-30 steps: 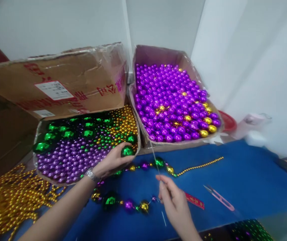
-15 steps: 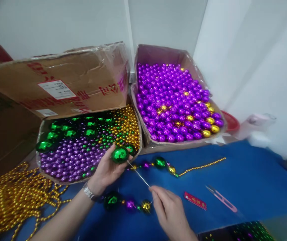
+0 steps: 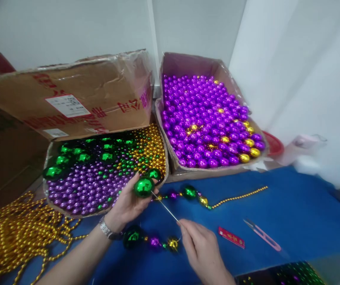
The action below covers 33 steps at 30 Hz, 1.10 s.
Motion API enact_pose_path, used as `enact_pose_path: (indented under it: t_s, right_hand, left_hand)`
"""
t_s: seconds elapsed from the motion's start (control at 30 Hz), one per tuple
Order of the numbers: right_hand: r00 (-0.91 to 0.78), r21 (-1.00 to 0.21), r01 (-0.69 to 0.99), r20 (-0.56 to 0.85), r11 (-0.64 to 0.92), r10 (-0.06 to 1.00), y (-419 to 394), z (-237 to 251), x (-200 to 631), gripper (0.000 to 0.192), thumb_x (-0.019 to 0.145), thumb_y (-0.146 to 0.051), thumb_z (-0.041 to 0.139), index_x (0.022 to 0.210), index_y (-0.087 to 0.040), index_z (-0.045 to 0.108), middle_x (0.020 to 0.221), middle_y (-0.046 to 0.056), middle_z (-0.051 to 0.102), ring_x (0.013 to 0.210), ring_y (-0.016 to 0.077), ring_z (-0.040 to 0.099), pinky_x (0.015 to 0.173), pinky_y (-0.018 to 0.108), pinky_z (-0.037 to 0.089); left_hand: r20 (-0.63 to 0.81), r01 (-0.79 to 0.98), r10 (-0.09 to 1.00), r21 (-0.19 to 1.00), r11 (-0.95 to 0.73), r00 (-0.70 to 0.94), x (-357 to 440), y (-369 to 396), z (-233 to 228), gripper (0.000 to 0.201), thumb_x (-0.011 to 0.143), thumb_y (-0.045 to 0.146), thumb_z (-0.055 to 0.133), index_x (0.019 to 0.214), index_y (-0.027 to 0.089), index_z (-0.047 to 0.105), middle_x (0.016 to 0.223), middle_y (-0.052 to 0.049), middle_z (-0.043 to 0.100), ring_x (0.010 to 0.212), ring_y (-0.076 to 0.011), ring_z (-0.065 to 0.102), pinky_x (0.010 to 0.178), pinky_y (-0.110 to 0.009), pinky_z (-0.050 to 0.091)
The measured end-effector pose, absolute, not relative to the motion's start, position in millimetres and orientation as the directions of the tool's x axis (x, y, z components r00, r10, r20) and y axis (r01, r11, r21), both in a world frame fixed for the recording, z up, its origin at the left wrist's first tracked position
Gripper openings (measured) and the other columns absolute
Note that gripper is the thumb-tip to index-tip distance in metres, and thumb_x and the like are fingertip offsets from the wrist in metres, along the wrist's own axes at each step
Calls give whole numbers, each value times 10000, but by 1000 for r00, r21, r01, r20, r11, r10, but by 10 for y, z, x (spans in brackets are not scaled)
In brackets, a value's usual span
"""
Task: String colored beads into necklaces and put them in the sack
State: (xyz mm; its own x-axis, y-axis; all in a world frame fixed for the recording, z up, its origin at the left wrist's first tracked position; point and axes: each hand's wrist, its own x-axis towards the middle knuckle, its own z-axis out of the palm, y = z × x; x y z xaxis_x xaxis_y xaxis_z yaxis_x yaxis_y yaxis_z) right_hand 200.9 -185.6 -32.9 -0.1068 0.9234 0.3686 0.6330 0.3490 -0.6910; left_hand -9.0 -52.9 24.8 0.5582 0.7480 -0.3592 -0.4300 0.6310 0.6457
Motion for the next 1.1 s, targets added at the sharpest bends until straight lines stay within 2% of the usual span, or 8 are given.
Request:
enact_pose_path:
  t_s: [0.2, 0.4, 0.53, 0.67, 0.83, 0.9, 0.97, 1.1]
  right_hand:
    - [-155, -590, 695, 436, 411, 887, -1818, -363, 2014, 257, 923, -156, 418, 1121, -205, 575, 945, 62, 690, 832, 189, 658, 735, 289, 525]
    - [-126, -696, 631, 343, 342, 931, -1807, -352, 1971, 242, 937, -192, 391, 1067, -224, 593, 963, 47, 685, 877, 170, 656, 778, 257, 519]
    - [-143, -674, 647, 352, 356, 925, -1811, -377, 1948, 256, 943, -204, 369, 1078, -209, 587, 959, 69, 681, 852, 183, 652, 772, 279, 512]
    - [-139, -749, 580, 297, 321, 945, -1816, -348, 1925, 226, 950, -214, 362, 1034, -217, 572, 929, 54, 669, 821, 162, 641, 720, 247, 487]
    - [-83, -782, 560, 275, 273, 958, -1808, -296, 1962, 192, 957, -251, 370, 923, -223, 557, 787, 17, 624, 672, 137, 597, 602, 229, 424]
    - [-57, -783, 563, 282, 264, 958, -1804, -300, 1983, 180, 956, -264, 381, 909, -223, 550, 758, 10, 609, 637, 133, 582, 572, 225, 406]
    - [-38, -784, 565, 288, 258, 957, -1804, -314, 1995, 177, 955, -269, 385, 904, -222, 547, 741, 7, 599, 622, 132, 577, 563, 223, 402]
    - [-22, -778, 571, 305, 263, 952, -1811, -339, 1995, 181, 955, -272, 382, 917, -217, 550, 753, 16, 601, 651, 141, 591, 589, 221, 419]
  left_hand:
    - [-250, -91, 845, 940, 329, 473, -23, -704, 304, 351, 790, 451, 618, 1009, 177, 603, 794, -31, 578, 486, -70, 516, 355, -131, 360]
    - [-285, -109, 765, 902, 418, 578, 16, -791, 257, 389, 822, 484, 559, 1081, 193, 573, 911, -81, 604, 563, -90, 548, 447, -168, 419]
    - [-241, -70, 765, 934, 349, 597, 51, -831, 184, 375, 791, 427, 625, 1081, 192, 579, 819, -38, 562, 501, -77, 536, 383, -150, 349]
    - [-212, -38, 729, 950, 309, 651, 58, -890, 177, 419, 797, 408, 621, 1154, 198, 551, 857, -60, 588, 542, -101, 572, 403, -154, 376]
    - [-76, 85, 791, 996, 30, 607, -144, -718, 369, 419, 856, 442, 512, 1190, 190, 545, 1046, -119, 621, 643, -142, 608, 477, -199, 428]
    - [17, 243, 882, 959, -148, 470, -262, -538, 444, 353, 874, 426, 480, 1104, 181, 590, 957, -90, 649, 647, -145, 590, 509, -205, 424]
    - [146, 472, 923, 824, -312, 355, -358, -331, 463, 294, 866, 403, 493, 1035, 197, 618, 897, -60, 657, 687, -162, 585, 582, -224, 431]
    - [236, 736, 906, 529, -423, 352, -433, 10, 313, 156, 805, 293, 573, 916, 217, 651, 914, -73, 641, 864, -235, 560, 721, -279, 416]
